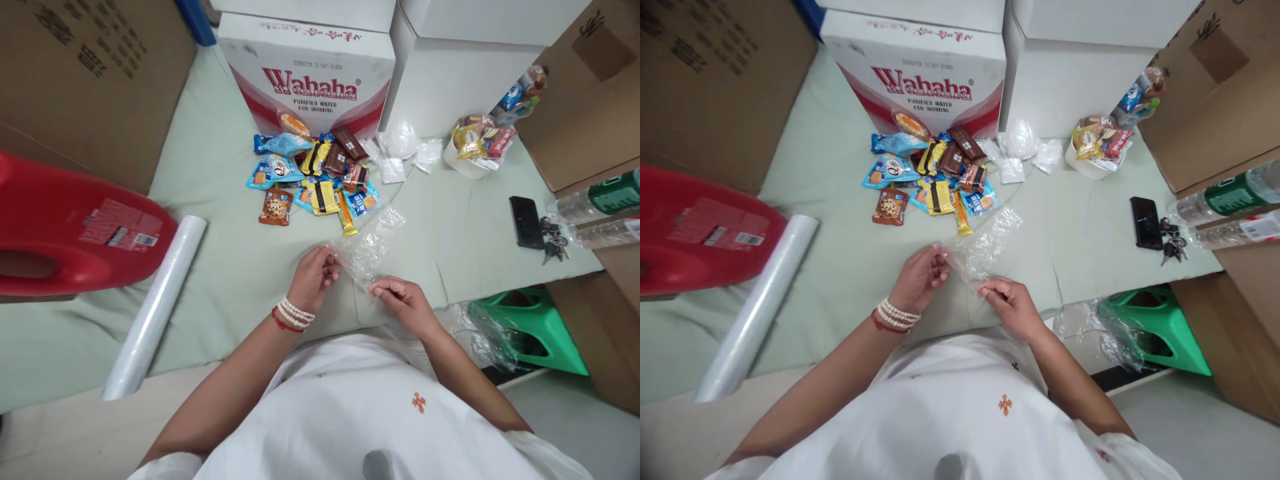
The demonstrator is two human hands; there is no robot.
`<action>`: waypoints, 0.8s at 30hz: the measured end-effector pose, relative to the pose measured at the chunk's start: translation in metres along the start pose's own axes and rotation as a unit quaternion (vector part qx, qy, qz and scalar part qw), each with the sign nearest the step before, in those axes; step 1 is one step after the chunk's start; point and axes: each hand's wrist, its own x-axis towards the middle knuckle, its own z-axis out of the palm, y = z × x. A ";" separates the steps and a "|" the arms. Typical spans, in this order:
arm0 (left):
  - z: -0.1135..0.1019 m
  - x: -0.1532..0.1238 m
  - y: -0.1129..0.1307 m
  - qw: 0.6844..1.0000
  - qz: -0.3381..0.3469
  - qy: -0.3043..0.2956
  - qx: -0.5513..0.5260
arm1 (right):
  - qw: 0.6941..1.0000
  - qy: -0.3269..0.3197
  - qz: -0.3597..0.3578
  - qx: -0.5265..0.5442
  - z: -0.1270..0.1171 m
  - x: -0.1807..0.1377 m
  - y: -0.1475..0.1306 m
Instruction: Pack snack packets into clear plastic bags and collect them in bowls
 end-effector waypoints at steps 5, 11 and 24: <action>-0.010 -0.027 -0.017 0.994 0.089 0.041 0.052 | 0.994 0.056 0.065 0.063 0.006 0.005 0.001; -0.003 -0.044 -0.024 0.966 0.118 -0.090 0.210 | 0.999 0.038 0.001 0.024 0.015 0.010 -0.009; -0.008 -0.029 -0.018 0.990 0.076 -0.026 0.120 | 0.994 0.096 0.046 0.033 0.011 0.011 -0.001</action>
